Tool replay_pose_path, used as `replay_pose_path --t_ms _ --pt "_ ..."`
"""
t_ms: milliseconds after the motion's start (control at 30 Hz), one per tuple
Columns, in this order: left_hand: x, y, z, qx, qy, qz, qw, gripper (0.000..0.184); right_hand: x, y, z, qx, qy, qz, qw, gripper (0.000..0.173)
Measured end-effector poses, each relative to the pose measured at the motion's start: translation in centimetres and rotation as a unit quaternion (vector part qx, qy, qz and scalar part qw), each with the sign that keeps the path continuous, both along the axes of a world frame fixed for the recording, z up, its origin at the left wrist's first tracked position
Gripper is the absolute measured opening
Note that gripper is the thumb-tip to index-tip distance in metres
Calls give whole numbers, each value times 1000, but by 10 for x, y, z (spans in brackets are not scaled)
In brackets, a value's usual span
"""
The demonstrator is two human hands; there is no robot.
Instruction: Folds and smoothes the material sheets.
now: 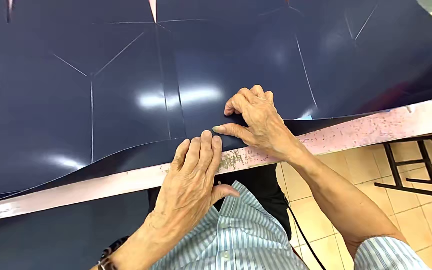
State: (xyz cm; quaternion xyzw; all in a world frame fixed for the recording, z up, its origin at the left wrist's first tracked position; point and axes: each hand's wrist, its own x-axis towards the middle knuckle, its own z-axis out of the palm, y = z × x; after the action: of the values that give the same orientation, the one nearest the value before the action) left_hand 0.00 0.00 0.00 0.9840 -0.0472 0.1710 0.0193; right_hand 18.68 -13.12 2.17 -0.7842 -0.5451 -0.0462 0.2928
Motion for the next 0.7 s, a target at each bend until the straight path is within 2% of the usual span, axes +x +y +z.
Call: replay_pose_path --t_ms 67,133,200,267,367,533,700 --pt "1 -1 0 50 0 4 999 102 -6 -15 19 -26 -68 33 997 28" --pt "2 -2 4 49 13 1 999 101 -7 -50 48 -78 -161 33 983 30" --pt "4 -6 7 42 27 0 999 95 -3 -98 75 -144 -226 -26 963 40" --pt "7 -11 10 41 31 7 999 93 10 -140 87 -188 -227 -90 951 47" --pt "11 -18 13 34 29 10 999 94 34 -170 71 -171 -170 -97 966 42" --pt "21 -35 13 36 18 -28 999 109 61 -155 32 -151 -158 -130 967 33" --pt "56 -66 6 -41 29 -76 996 109 85 -145 12 -129 -162 -122 971 51"
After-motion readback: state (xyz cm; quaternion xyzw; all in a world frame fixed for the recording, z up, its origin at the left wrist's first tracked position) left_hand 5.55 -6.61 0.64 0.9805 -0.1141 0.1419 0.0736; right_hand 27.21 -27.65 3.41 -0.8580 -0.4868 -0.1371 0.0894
